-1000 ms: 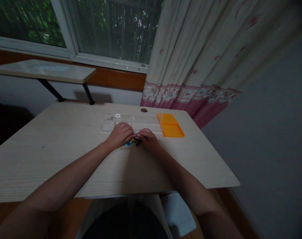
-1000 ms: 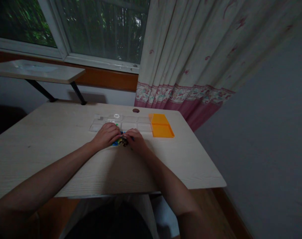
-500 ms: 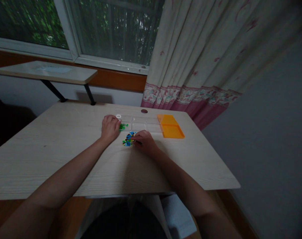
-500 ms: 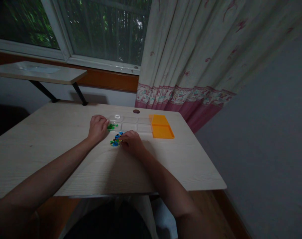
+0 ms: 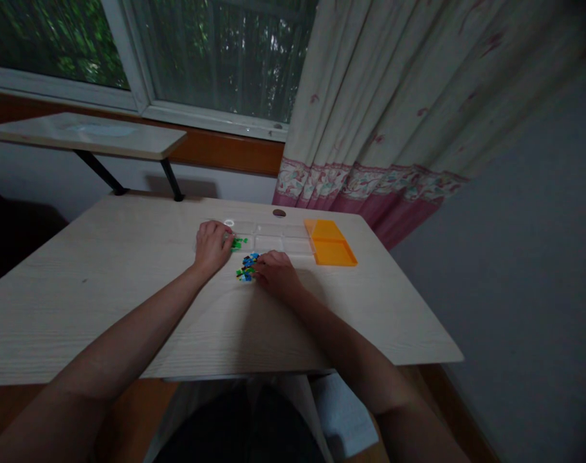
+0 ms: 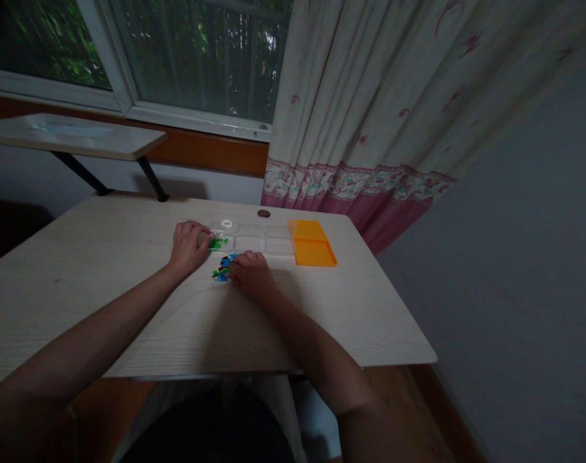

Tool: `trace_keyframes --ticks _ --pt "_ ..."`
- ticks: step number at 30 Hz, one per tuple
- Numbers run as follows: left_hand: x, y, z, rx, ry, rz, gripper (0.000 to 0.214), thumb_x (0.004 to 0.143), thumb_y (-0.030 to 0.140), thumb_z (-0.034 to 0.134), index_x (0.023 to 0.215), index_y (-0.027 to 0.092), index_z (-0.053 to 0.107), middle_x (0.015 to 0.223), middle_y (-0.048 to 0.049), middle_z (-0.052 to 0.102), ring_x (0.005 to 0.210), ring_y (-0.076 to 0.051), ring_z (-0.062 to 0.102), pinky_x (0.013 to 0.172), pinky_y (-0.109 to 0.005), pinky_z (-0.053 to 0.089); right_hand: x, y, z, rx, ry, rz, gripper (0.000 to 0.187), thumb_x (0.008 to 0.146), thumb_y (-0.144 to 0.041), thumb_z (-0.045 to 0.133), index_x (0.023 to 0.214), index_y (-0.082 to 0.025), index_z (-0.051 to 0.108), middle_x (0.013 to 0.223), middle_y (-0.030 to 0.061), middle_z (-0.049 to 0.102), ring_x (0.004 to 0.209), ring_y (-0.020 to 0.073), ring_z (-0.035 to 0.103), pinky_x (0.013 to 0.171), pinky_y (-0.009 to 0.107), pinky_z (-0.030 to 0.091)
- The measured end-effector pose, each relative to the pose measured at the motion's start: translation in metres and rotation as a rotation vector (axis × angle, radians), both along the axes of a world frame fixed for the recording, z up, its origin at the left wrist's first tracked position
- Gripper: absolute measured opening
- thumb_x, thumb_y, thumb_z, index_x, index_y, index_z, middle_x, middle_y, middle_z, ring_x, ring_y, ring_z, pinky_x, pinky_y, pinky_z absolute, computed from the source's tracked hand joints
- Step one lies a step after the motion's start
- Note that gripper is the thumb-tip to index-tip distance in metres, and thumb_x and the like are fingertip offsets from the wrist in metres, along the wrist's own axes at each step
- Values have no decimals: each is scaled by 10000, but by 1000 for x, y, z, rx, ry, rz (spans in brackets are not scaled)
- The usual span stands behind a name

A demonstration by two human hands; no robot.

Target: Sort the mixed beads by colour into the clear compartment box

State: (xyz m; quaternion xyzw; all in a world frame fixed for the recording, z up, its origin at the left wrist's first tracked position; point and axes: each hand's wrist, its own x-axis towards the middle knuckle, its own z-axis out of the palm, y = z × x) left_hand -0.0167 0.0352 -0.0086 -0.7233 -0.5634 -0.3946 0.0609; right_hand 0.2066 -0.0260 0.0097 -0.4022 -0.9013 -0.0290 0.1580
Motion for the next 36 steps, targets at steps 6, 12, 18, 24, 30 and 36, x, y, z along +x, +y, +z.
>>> trace_keyframes --ticks 6,12,18,24,30,36 --pt "0 0 -1 1 -8 -25 258 927 287 460 1019 200 684 1040 -116 583 1068 -299 478 963 -483 384 0 -1 1 -3 -22 -14 169 908 -215 609 1031 -231 724 1068 68 670 1034 227 501 848 354 338" --pt "0 -2 2 7 -13 -40 330 871 119 423 1077 209 665 1050 -109 593 1081 -296 474 946 -460 399 1 -2 3 -15 -11 -26 163 915 -224 603 1011 -233 735 1027 73 677 1025 223 509 859 355 346" --pt "4 -7 7 32 11 -170 281 926 218 429 1102 190 647 1060 -113 603 1087 -280 477 989 -461 383 7 9 -13 -49 248 -36 133 896 -247 630 938 -238 756 978 54 706 966 206 562 870 348 393" --pt "12 -17 14 -10 121 -454 310 961 315 432 1181 205 620 1060 -99 637 1067 -253 528 988 -436 401 21 26 -22 -81 593 -60 148 896 -302 633 893 -217 754 889 59 725 902 195 622 894 358 453" --pt "22 -26 19 -70 258 -658 343 936 434 538 1209 242 617 1073 -80 657 1057 -238 546 946 -381 406 21 27 -22 -154 697 -47 193 903 -383 623 885 -233 743 873 56 715 891 195 630 871 352 490" --pt "23 -27 20 -57 294 -634 320 947 448 522 1152 237 648 1024 -79 662 1037 -235 552 949 -385 394 18 26 -23 -223 723 -19 248 905 -438 609 870 -227 735 882 58 712 891 192 635 874 350 496"
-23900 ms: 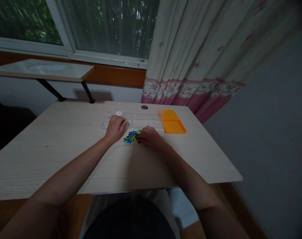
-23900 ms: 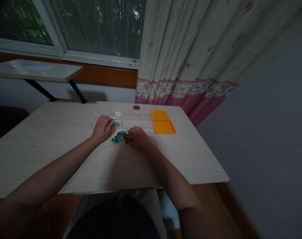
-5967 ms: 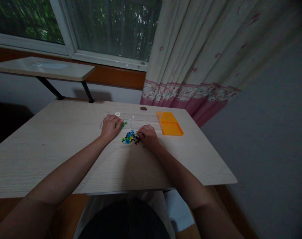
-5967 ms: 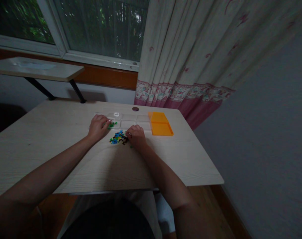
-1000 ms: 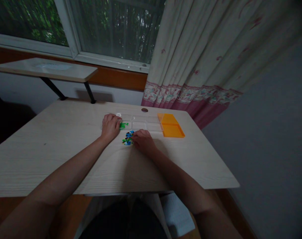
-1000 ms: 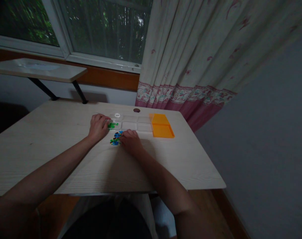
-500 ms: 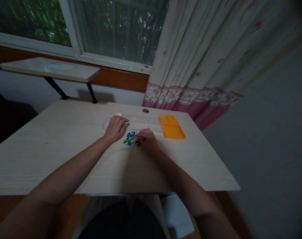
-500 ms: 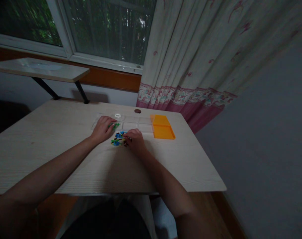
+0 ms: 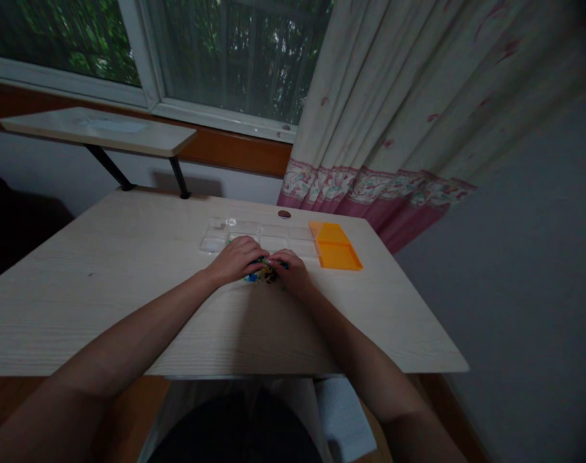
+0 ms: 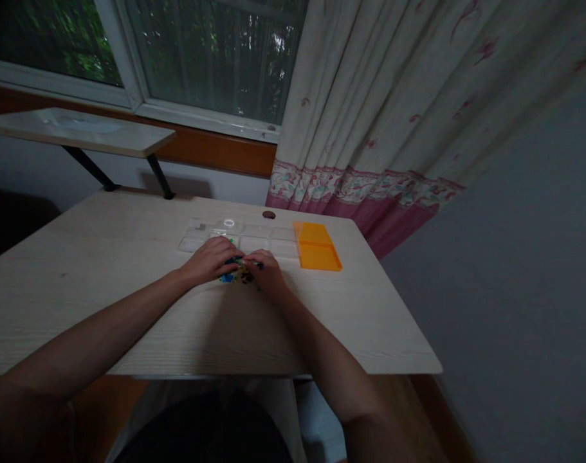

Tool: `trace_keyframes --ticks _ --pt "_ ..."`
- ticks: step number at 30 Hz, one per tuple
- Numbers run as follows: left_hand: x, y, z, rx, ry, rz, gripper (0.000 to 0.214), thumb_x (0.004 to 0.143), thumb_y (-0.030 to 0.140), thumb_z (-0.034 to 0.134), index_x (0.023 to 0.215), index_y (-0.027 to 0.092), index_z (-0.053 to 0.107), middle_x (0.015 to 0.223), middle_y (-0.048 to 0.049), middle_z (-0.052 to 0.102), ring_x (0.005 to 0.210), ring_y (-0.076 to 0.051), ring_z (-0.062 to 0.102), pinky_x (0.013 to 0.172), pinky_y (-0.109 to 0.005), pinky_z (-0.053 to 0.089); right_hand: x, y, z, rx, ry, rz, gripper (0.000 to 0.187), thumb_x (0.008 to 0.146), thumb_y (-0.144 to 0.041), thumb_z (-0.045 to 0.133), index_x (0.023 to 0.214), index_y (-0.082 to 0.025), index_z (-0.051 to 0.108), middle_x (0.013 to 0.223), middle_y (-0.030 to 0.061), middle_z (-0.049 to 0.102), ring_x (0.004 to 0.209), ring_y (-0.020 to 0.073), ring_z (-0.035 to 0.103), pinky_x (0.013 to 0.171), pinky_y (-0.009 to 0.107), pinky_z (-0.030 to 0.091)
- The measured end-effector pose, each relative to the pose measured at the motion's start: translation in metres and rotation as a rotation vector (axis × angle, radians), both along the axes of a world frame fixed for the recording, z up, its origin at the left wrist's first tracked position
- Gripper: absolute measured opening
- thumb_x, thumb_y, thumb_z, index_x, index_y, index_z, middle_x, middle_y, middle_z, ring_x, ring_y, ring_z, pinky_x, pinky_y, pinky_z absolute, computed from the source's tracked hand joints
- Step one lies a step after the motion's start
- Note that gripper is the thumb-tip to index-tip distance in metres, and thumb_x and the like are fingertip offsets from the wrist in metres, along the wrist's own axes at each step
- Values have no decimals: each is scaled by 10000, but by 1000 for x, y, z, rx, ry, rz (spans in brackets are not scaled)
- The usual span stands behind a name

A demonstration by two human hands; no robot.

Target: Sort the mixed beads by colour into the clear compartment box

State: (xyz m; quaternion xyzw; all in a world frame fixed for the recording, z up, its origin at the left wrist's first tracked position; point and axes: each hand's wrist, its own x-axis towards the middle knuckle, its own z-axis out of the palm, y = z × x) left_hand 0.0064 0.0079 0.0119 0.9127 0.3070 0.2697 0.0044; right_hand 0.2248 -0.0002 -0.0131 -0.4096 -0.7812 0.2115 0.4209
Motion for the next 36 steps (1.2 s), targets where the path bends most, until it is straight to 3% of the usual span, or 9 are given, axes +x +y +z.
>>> trace_keyframes --ticks 6,12,20,27,32,36 --pt "-1 -1 3 51 17 17 344 967 476 468 1041 216 681 971 -79 664 1009 -235 554 922 -378 402 -2 -2 0 -7 34 33 370 920 -522 548 877 -212 746 864 70 702 876 186 631 853 330 503" --pt "-2 3 -2 82 -20 63 333 986 418 436 922 193 672 911 -77 649 955 -228 544 895 -378 409 -3 -4 -1 54 34 57 355 965 -451 497 930 -202 747 858 72 704 871 190 626 854 348 492" --pt "-16 21 -11 102 -222 425 394 1002 373 343 862 174 653 897 -108 620 953 -260 505 905 -437 406 -5 -10 7 148 -354 48 141 876 -249 644 943 -244 767 938 55 708 931 201 581 876 349 403" --pt "-16 25 -16 108 -179 534 379 999 359 342 903 169 656 979 -115 612 1001 -268 494 945 -447 393 -16 -21 15 185 -589 59 160 903 -251 629 1014 -256 744 1039 48 696 1016 202 530 884 337 348" --pt "-15 24 -17 97 -198 573 344 984 348 375 920 175 666 1029 -114 609 1038 -280 480 948 -456 383 -18 -23 21 206 -641 51 129 899 -235 639 969 -255 746 1056 41 694 1034 202 520 886 337 334" --pt "-15 23 -15 75 -186 580 348 984 347 370 919 172 664 1024 -114 610 1036 -281 476 944 -458 384 -18 -23 21 242 -650 47 166 904 -259 640 1045 -254 728 1080 48 687 1047 209 520 885 344 338"
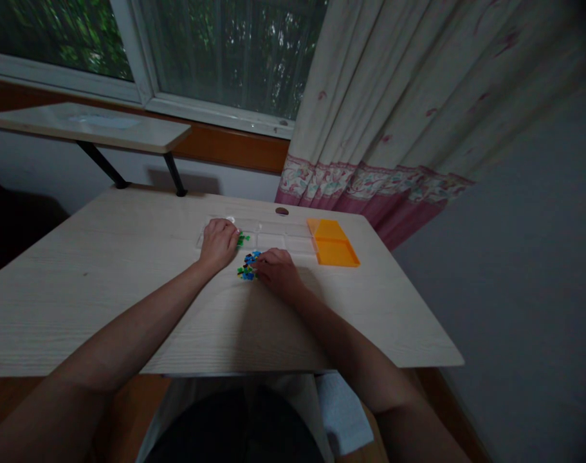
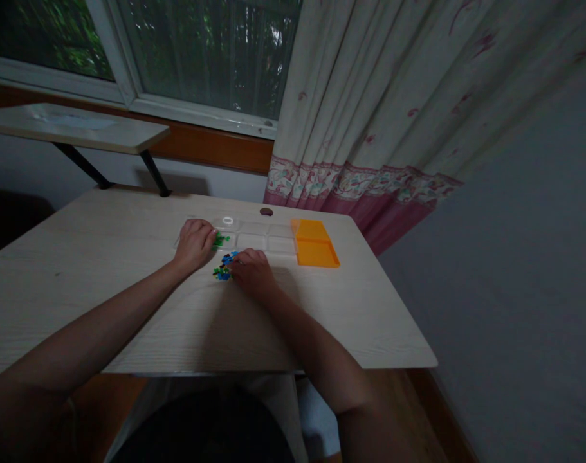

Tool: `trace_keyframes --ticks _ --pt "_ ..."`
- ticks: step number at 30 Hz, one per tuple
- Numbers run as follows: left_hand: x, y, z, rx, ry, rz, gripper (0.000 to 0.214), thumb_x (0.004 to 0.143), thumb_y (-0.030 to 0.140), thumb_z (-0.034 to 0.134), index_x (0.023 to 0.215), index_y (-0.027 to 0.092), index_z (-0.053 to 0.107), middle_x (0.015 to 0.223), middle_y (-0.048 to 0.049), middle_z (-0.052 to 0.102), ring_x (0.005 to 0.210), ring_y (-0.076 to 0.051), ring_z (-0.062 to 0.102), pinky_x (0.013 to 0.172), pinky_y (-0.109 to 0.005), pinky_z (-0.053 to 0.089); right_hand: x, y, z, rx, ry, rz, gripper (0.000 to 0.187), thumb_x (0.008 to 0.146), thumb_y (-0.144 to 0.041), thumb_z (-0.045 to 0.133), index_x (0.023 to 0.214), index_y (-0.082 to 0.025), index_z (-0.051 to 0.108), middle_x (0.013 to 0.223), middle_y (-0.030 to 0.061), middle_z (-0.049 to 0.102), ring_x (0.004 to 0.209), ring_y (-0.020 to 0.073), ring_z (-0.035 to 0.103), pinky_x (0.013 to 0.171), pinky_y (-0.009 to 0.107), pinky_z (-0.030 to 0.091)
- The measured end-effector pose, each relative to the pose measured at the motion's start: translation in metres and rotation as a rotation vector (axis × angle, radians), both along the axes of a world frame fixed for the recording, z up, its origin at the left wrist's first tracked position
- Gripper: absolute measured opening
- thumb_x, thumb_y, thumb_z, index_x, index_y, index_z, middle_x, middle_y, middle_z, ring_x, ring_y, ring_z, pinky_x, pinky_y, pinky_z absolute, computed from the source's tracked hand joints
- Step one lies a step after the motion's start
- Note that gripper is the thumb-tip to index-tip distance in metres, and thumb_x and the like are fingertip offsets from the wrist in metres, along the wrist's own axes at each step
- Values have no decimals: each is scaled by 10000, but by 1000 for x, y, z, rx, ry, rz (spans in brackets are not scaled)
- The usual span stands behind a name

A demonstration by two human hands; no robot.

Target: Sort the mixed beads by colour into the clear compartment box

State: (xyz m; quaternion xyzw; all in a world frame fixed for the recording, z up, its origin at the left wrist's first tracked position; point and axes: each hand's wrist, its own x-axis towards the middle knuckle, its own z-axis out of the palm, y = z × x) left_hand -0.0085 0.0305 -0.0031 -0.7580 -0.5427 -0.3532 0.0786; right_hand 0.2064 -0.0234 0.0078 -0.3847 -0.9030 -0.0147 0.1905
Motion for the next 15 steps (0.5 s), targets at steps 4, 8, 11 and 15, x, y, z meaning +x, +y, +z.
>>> trace_keyframes --ticks 4,8,11,15 --pt "1 -2 3 -11 -8 1 359 985 357 363 912 174 663 1021 -119 610 1038 -285 474 944 -460 382 -2 -1 -1 2 -11 4 127 902 -286 649 976 -249 745 1099 49 683 1054 214 520 888 350 343" --pt "2 -3 4 -16 -27 0 362 982 365 367 907 176 666 1006 -119 611 1039 -287 479 948 -462 379 -2 0 -2 -23 14 -12 101 881 -214 660 922 -235 750 1077 42 695 1052 208 527 912 351 344" --pt "2 -3 3 -21 -34 21 344 975 378 389 910 180 662 1015 -117 614 1042 -291 482 945 -460 381 1 3 -5 -29 94 -23 119 881 -213 653 947 -240 748 1055 40 700 1040 205 535 905 351 352" --pt "2 -2 2 -29 -56 33 319 967 373 412 960 183 667 1036 -115 616 1055 -296 486 953 -464 377 8 8 -8 -10 222 -92 126 901 -243 632 932 -235 754 975 52 705 1001 212 550 867 358 371"
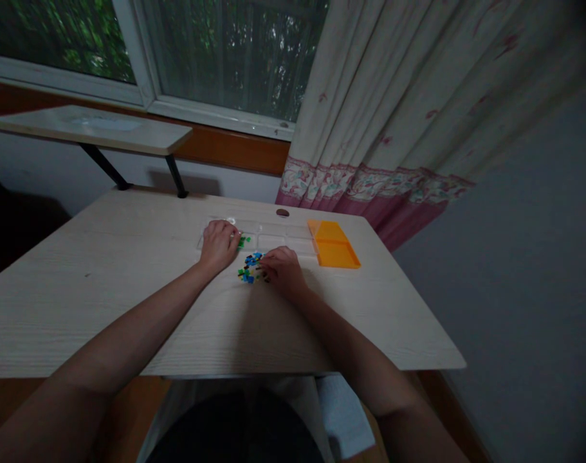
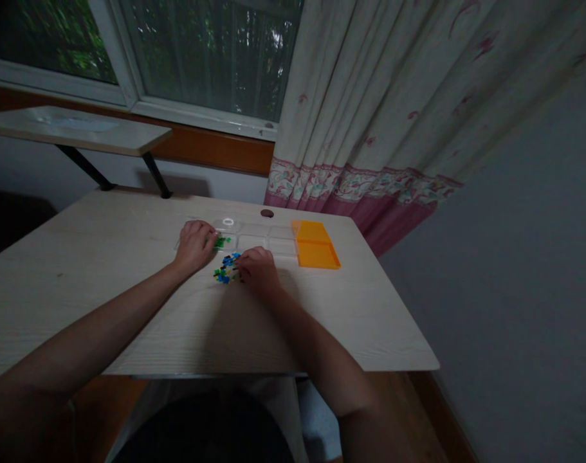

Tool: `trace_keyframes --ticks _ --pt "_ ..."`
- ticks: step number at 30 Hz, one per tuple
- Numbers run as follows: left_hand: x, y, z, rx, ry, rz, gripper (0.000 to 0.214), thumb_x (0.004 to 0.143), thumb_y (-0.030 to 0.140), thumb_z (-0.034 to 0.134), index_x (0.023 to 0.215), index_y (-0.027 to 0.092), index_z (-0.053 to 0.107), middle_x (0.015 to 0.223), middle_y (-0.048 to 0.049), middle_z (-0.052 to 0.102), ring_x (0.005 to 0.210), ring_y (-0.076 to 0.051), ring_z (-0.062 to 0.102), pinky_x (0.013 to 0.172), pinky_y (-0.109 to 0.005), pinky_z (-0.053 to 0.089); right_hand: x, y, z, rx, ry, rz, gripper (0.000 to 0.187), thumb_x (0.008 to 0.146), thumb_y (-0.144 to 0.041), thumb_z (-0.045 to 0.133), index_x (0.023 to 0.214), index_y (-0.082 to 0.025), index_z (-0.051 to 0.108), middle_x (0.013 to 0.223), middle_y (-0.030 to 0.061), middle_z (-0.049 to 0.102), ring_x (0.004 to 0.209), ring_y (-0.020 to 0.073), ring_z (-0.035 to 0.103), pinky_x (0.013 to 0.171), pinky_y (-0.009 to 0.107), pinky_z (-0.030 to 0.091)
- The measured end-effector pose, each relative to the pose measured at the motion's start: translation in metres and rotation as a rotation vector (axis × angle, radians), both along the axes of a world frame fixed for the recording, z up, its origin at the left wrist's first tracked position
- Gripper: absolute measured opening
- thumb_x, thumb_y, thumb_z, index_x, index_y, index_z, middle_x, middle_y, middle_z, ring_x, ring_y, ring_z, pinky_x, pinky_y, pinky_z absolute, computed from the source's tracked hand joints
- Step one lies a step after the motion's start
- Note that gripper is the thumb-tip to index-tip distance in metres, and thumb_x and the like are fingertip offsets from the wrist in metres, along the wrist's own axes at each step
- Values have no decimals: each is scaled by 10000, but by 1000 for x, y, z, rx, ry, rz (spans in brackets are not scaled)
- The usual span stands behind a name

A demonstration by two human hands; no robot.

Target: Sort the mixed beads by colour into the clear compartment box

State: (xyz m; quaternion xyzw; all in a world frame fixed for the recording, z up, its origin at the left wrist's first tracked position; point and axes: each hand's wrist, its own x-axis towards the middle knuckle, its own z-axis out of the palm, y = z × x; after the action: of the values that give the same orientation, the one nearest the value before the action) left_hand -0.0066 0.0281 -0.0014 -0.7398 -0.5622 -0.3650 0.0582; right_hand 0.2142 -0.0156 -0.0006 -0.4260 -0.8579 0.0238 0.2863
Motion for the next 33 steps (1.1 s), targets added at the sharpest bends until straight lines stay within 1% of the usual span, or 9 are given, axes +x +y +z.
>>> trace_keyframes --ticks 6,8,10,15,18,21,25,29,33 --pt "-2 3 -3 12 -22 -17 364 986 314 357 1048 191 694 1081 -111 608 1091 -284 479 974 -462 374 7 8 -5 20 178 -18 124 897 -266 646 868 -218 756 902 47 712 915 199 576 861 348 418" --pt "-3 2 -2 30 -23 -54 363 986 302 356 1093 193 685 1090 -112 607 1098 -278 477 985 -461 376 8 10 -6 13 215 -13 129 900 -262 640 872 -210 755 897 51 711 903 192 584 868 343 432" --pt "-2 -1 1 39 -8 -138 351 984 308 372 1123 197 675 1089 -111 609 1104 -269 480 996 -453 376 9 11 -7 5 239 -9 134 903 -254 632 880 -199 753 892 57 709 902 188 588 876 339 440" --pt "7 -14 10 -6 123 -472 334 973 399 439 1156 222 656 1087 -98 630 1091 -254 512 1016 -437 373 7 11 -6 -48 267 -1 181 930 -286 593 895 -198 747 883 65 705 909 187 594 892 347 451" --pt "12 -20 15 -15 201 -588 359 952 463 490 1165 223 650 1077 -96 645 1087 -251 523 1005 -415 378 6 10 -7 -85 341 26 242 943 -355 569 879 -202 745 867 65 700 887 186 604 875 351 467" --pt "14 -22 16 4 225 -611 353 949 471 501 1142 221 660 1046 -90 662 1056 -243 537 979 -395 390 6 11 -9 -125 406 53 291 944 -418 554 863 -210 741 867 62 700 881 184 614 867 351 481" --pt "12 -19 14 36 222 -606 318 975 429 466 1113 234 677 1046 -68 687 1046 -226 552 974 -376 394 5 10 -9 -150 442 66 374 951 -488 508 864 -202 732 872 71 695 877 185 613 863 348 494" --pt "10 -17 12 40 227 -600 328 993 405 427 1118 242 683 1053 -59 700 1057 -217 561 985 -374 395 4 9 -7 -155 455 83 393 966 -485 474 868 -192 716 869 73 677 883 181 614 866 339 495" --pt "9 -18 13 24 231 -593 331 990 404 424 1096 249 697 1057 -65 703 1069 -223 565 1001 -399 391 2 7 -7 -138 445 99 398 980 -476 440 875 -197 704 875 70 664 898 184 606 872 345 485"
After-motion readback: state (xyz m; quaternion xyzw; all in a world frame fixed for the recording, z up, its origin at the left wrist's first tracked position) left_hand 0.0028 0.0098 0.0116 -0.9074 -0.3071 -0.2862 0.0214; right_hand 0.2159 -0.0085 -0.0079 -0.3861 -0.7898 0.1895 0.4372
